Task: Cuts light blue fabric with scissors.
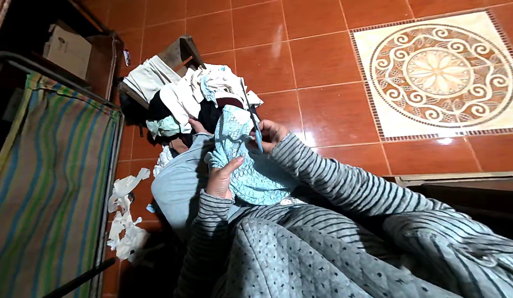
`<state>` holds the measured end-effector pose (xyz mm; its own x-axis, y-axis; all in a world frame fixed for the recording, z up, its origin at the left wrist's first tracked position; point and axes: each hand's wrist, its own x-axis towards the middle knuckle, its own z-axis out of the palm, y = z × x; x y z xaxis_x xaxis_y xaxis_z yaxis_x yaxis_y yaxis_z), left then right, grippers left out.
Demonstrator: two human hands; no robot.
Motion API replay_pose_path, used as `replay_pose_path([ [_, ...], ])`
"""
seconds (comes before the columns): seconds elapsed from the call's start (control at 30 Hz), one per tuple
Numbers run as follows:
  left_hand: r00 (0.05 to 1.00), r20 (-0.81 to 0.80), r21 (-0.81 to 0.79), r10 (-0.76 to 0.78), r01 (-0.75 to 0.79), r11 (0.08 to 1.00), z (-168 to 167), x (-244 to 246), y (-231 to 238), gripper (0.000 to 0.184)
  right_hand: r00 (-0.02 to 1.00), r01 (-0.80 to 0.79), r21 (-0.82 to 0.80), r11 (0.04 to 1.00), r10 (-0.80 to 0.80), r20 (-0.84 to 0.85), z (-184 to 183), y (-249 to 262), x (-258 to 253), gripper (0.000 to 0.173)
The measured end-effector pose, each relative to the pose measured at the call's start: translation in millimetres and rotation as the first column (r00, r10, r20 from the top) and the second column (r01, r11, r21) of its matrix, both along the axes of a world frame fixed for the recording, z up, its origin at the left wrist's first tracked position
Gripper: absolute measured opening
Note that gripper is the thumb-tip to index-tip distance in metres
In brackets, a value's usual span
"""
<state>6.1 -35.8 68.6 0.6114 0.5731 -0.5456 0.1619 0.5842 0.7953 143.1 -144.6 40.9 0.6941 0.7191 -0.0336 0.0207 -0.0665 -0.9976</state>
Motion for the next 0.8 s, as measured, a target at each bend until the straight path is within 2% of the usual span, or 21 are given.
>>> replay_pose_path([
  [0.1,0.998,0.035,0.049,0.050,-0.051,0.997,-3,0,3,0.034,0.944,-0.015,-0.148,0.989,0.063,0.325,-5,-24,2,0.039],
  [0.17,0.997,0.038,0.058,0.062,-0.064,0.996,-3,0,5,0.032,0.884,-0.006,-0.227,0.974,0.111,0.454,2,-41,0,0.045],
  [0.4,0.996,0.043,0.060,0.081,-0.083,0.995,-3,5,0,0.032,0.842,-0.042,-0.471,0.881,0.285,0.458,13,-73,-7,0.041],
  [0.8,0.994,0.094,0.170,0.059,-0.074,0.983,-3,4,-5,0.046,0.792,-0.007,-0.466,0.885,0.290,0.538,4,-75,-9,0.037],
])
